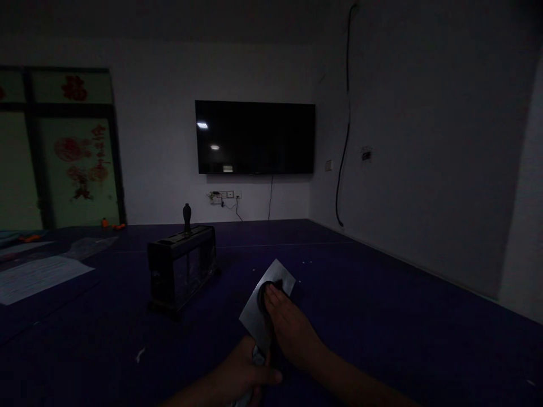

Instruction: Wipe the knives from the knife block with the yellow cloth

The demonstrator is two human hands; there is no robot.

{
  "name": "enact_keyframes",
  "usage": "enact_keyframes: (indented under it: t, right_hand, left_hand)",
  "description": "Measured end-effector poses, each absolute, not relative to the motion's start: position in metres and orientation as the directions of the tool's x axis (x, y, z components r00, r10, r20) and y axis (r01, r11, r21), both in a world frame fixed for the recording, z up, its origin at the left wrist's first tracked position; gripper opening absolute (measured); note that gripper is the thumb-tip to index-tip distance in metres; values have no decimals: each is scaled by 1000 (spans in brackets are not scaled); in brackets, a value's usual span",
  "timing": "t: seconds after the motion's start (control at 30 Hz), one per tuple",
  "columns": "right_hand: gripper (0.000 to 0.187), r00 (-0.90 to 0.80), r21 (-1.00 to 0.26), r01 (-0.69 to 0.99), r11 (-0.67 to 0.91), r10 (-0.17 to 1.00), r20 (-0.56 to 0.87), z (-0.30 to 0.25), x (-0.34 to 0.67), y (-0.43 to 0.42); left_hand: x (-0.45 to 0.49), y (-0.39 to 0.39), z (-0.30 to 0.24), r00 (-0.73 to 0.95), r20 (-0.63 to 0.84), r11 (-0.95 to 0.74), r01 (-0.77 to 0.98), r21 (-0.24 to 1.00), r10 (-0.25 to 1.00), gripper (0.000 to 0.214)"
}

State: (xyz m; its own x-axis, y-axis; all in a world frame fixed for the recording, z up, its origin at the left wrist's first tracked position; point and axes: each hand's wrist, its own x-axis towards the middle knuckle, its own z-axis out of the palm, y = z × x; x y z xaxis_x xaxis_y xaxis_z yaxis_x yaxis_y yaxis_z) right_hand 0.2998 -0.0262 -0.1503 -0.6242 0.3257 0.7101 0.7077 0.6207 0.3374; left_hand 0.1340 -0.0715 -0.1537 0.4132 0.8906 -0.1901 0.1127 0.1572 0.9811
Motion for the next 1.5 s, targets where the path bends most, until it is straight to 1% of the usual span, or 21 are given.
enact_keyframes:
  t: [0.1, 0.27, 0.4, 0.67, 0.9, 1.1, 1.17, 1.3, 1.5]
  right_hand:
    - [59, -620, 329, 709, 624, 329, 713, -149, 300, -27]
    - [57, -624, 333, 702, 629, 319, 713, -148, 300, -28]
    - [57, -631, 338, 700, 629, 324, 704, -148, 300, -27]
    - [57, -622, 318, 705, 634, 338, 706, -147, 300, -28]
    - [60, -617, 321, 713, 623, 341, 709, -149, 299, -28]
    - [60, -635, 341, 709, 618, 348, 689, -151, 300, -24]
    - [59, -637, 338, 704, 625, 344, 690, -151, 300, -24]
    - [57, -633, 330, 694, 640, 325, 702, -149, 300, -26]
    - [57, -627, 315, 695, 646, 331, 705, -149, 300, -27]
  left_hand:
    - [133, -69, -157, 419, -181, 134, 140, 981, 890, 49]
    - [133, -66, -162, 429, -142, 111, 96, 989, 892, 47]
    - [133, -67, -161, 417, -73, 44, 77, 996, 906, 42]
    - [134, -68, -160, 418, -127, 113, 58, 992, 900, 51]
    - [133, -66, -163, 481, -127, 104, 74, 992, 867, 47]
    - [133, -66, -161, 436, -190, 142, 139, 980, 880, 47]
    - [133, -67, -162, 423, -180, 133, 139, 981, 888, 48]
    - [133, -66, -164, 426, -116, 92, 77, 993, 897, 53]
    - [132, -65, -165, 481, -148, 117, 93, 989, 864, 52]
